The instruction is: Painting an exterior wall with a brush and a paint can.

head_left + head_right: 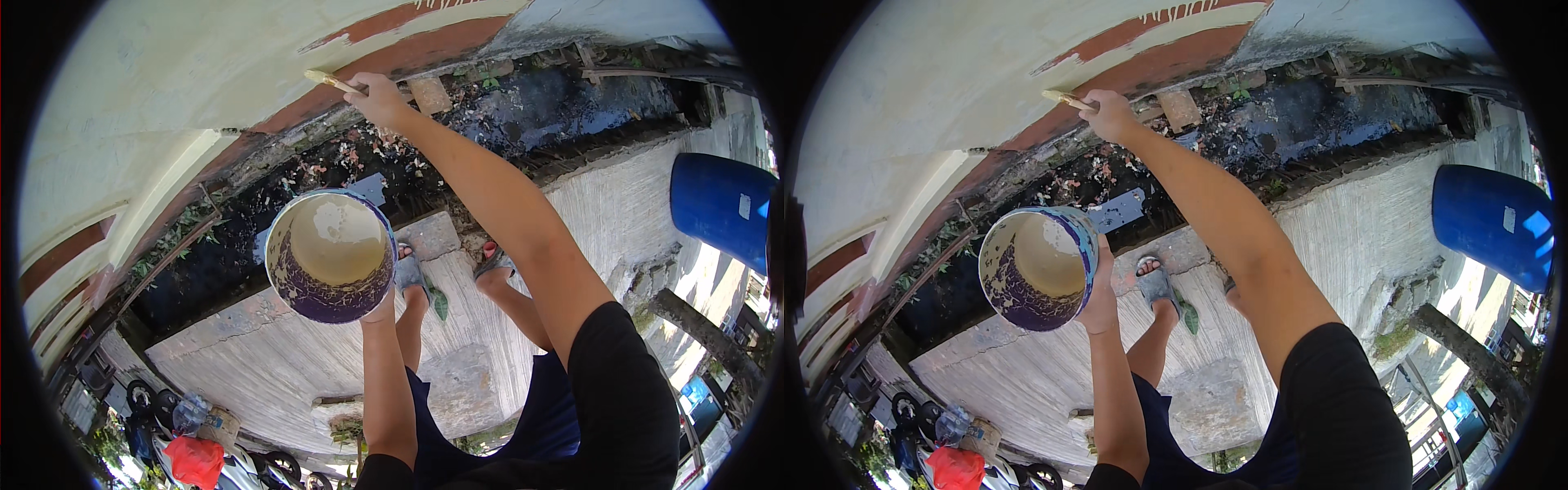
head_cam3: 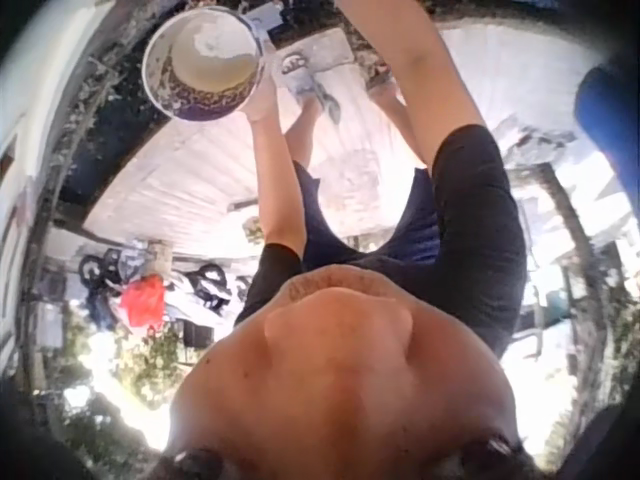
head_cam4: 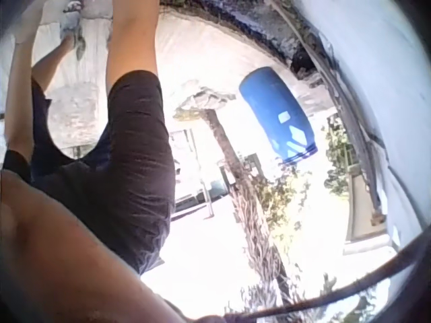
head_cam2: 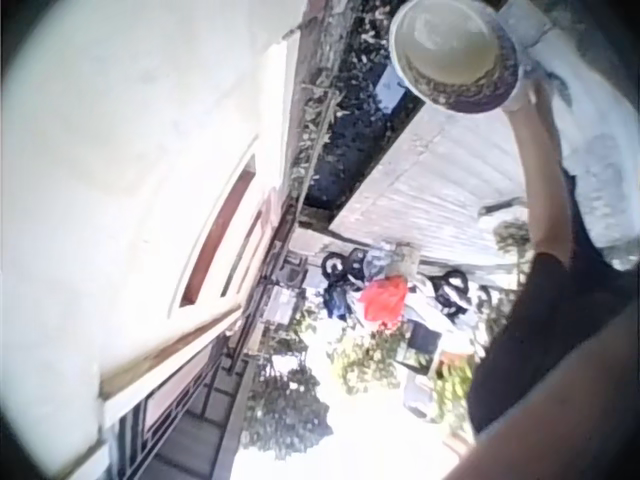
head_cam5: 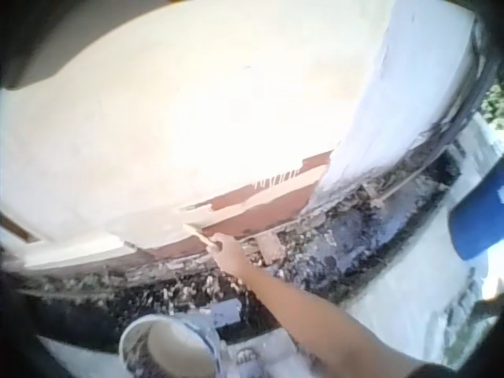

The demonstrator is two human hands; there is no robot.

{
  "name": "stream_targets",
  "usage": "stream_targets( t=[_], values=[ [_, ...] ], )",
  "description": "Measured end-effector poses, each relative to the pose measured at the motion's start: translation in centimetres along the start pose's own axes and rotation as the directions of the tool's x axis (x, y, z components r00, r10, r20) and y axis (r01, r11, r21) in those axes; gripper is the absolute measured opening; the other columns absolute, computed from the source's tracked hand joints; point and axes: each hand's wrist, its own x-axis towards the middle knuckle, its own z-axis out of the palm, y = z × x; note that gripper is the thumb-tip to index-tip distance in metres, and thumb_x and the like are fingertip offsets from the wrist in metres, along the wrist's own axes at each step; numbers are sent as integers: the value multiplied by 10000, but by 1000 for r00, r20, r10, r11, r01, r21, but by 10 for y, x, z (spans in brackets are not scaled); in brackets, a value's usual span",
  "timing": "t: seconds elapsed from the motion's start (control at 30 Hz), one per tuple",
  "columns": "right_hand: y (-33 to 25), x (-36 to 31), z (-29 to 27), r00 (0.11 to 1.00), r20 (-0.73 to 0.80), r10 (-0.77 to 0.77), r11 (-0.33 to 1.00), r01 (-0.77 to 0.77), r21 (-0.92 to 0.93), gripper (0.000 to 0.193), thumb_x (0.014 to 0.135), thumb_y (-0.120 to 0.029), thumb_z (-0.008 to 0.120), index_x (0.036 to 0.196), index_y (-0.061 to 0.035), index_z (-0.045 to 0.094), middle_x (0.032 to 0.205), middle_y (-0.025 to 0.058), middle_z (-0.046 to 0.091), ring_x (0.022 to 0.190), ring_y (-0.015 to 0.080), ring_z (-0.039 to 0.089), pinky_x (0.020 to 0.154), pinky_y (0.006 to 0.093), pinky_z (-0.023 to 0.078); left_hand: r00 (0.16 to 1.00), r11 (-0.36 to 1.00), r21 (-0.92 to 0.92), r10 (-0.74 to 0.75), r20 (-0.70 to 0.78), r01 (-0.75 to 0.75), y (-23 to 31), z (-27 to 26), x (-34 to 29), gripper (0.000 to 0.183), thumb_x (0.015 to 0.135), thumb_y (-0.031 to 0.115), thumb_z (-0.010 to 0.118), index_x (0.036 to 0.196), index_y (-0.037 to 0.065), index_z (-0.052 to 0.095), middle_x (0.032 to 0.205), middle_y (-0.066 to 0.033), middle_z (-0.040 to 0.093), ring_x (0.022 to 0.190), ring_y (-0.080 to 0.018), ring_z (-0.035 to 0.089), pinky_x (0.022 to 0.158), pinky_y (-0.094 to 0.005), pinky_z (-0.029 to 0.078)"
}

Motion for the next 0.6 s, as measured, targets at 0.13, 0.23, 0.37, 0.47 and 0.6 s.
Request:
stream_targets(
  t=[0.13,0.23,0.37,0.47,0.6],
  values=[
    [33,19,-85,992,1,129,991,-129,36,334,1002,-230,783,1264,-25,759,968,63,763,864,120,682,752,318,546,923,828,418,377,76,-373,2,-5,0,440,916,84,868,1304,-26,693,1357,-128,729,1197,-262,715,1035,-402,548],
    [69,-1,-170,941,-265,211,977,-212,24,328,1030,-236,777,1289,-36,761,953,41,753,729,96,635,602,267,480,967,934,249,251,48,-255,8,-5,-1,470,908,96,878,1320,-25,687,1358,-121,729,1199,-256,715,1038,-406,546],
    [81,-34,-224,739,-488,465,848,-212,487,275,1049,-146,731,1275,-12,651,877,55,678,670,114,590,555,279,441,987,984,86,151,54,-155,5,-10,-2,551,893,104,896,1374,-19,656,1354,-118,735,1199,-254,718,1039,-410,548],
    [52,-19,-202,637,-619,460,817,-32,576,262,1051,-86,698,1274,-20,578,845,58,642,661,131,595,545,287,448,947,880,350,288,141,-320,-4,-16,-3,576,885,106,907,1386,-13,648,1350,-119,740,1191,-262,722,1027,-406,555],
    [-12,29,-83,548,-688,476,817,16,577,276,1030,-80,710,1266,-23,579,883,76,664,772,145,642,598,339,488,944,786,527,310,115,-322,-8,-21,-5,531,872,108,920,1327,-22,680,1335,-128,745,1173,-266,728,996,-400,571]
  ],
)
